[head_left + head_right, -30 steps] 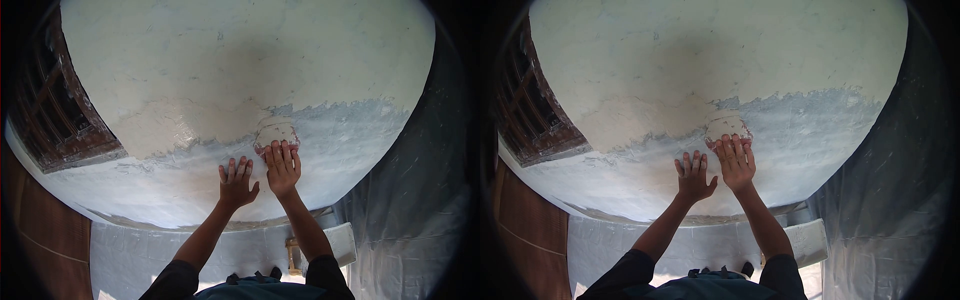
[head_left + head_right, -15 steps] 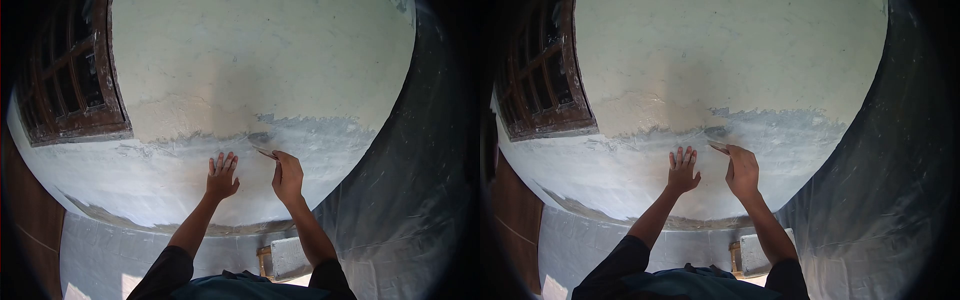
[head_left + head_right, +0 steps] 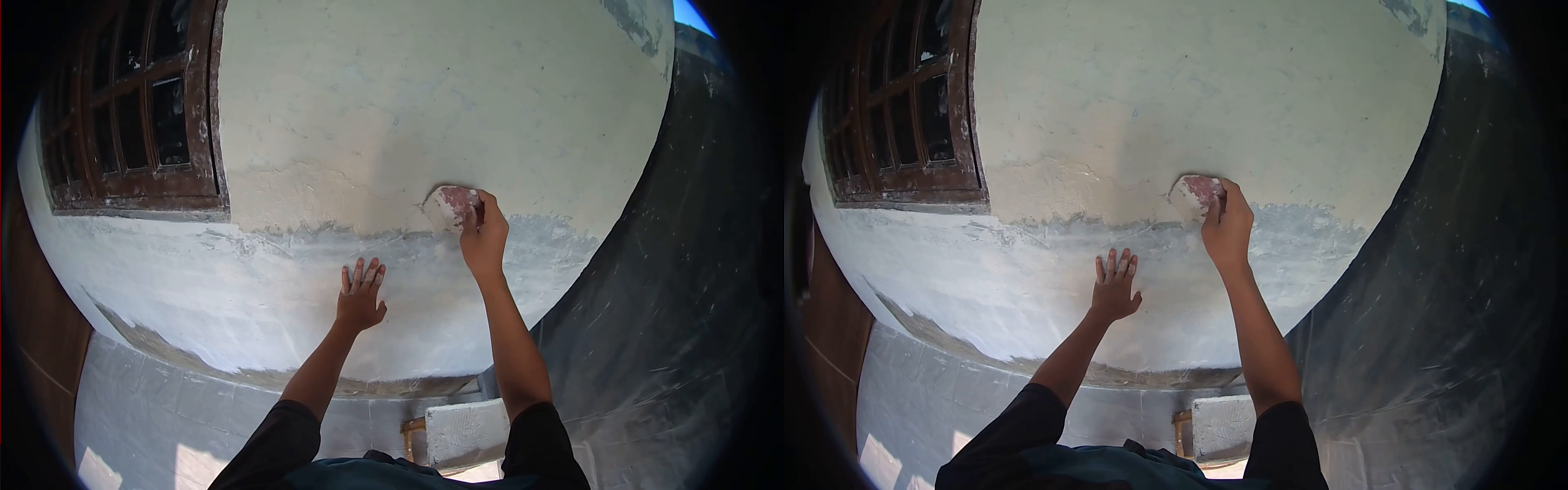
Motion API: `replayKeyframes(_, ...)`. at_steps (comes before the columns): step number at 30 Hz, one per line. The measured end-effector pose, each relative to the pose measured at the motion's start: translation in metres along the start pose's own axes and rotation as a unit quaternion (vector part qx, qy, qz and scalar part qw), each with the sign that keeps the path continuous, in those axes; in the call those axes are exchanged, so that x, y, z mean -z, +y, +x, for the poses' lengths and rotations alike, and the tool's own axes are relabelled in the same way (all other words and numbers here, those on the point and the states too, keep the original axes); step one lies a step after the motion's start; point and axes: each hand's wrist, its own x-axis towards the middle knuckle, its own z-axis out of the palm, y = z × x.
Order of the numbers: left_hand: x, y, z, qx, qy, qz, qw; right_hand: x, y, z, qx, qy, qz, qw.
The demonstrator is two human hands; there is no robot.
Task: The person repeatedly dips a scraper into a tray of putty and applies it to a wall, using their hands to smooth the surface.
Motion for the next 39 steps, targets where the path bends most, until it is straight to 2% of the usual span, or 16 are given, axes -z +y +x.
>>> replayKeyframes(2,0.000,0.000,0.000,0.004,-0.005,-0.004,1.000,0.005,-0.002,0.000,0.004,0.021,0.008,1.000)
replayKeyframes(4,-0.001,0.000,0.001,0.006,-0.010,-0.007,1.000,0.005,-0.007,0.000,-0.011,-0.065,0.044,0.997)
replayKeyframes(5,-0.002,0.000,0.001,0.006,-0.006,-0.003,1.000,-0.004,-0.007,-0.002,0.022,-0.061,0.055,0.996)
replayKeyframes(8,-0.002,0.001,-0.001,0.004,-0.006,-0.002,1.000,-0.011,-0.003,0.003,0.023,-0.060,0.013,0.998)
replayKeyframes(12,-0.004,-0.001,-0.001,-0.003,0.015,0.003,1.000,-0.002,-0.006,0.009,-0.037,0.008,0.075,0.996)
replayKeyframes(14,-0.007,-0.001,0.000,0.003,0.009,-0.002,1.000,-0.007,-0.019,0.005,-0.053,-0.026,0.083,0.995)
replayKeyframes(16,-0.007,0.000,0.001,0.005,0.000,-0.007,1.000,-0.018,-0.014,0.000,0.034,-0.071,-0.004,0.997)
replayKeyframes(18,-0.006,-0.001,0.000,0.001,0.000,-0.004,1.000,-0.017,-0.011,0.001,0.023,-0.046,0.007,0.999)
replayKeyframes(21,-0.010,-0.002,-0.001,-0.009,0.038,0.001,0.999,-0.004,-0.015,0.006,-0.106,0.026,0.098,0.989)
replayKeyframes(25,-0.009,0.000,-0.001,-0.007,0.036,-0.010,0.999,-0.014,-0.011,0.000,-0.011,-0.038,0.023,0.999)
replayKeyframes(29,-0.009,-0.002,-0.003,0.008,0.062,-0.050,0.997,-0.006,0.000,0.007,-0.115,0.048,0.085,0.988)
replayKeyframes(31,-0.012,-0.002,0.000,0.004,0.076,-0.058,0.995,-0.013,-0.005,0.004,-0.083,0.027,0.072,0.994)
replayKeyframes(33,-0.013,-0.003,0.000,-0.010,0.043,-0.021,0.999,-0.018,-0.009,-0.003,-0.029,-0.011,0.046,0.998)
replayKeyframes(36,-0.011,-0.004,-0.001,-0.012,0.030,-0.025,0.999,-0.013,-0.004,-0.002,-0.104,0.013,0.046,0.993)
replayKeyframes(37,-0.011,-0.005,-0.001,-0.011,0.032,-0.024,0.999,-0.010,0.003,-0.001,-0.101,0.056,0.114,0.987)
replayKeyframes(39,-0.013,-0.004,-0.001,-0.015,0.047,-0.017,0.999,-0.003,0.006,-0.005,-0.111,0.051,0.122,0.985)
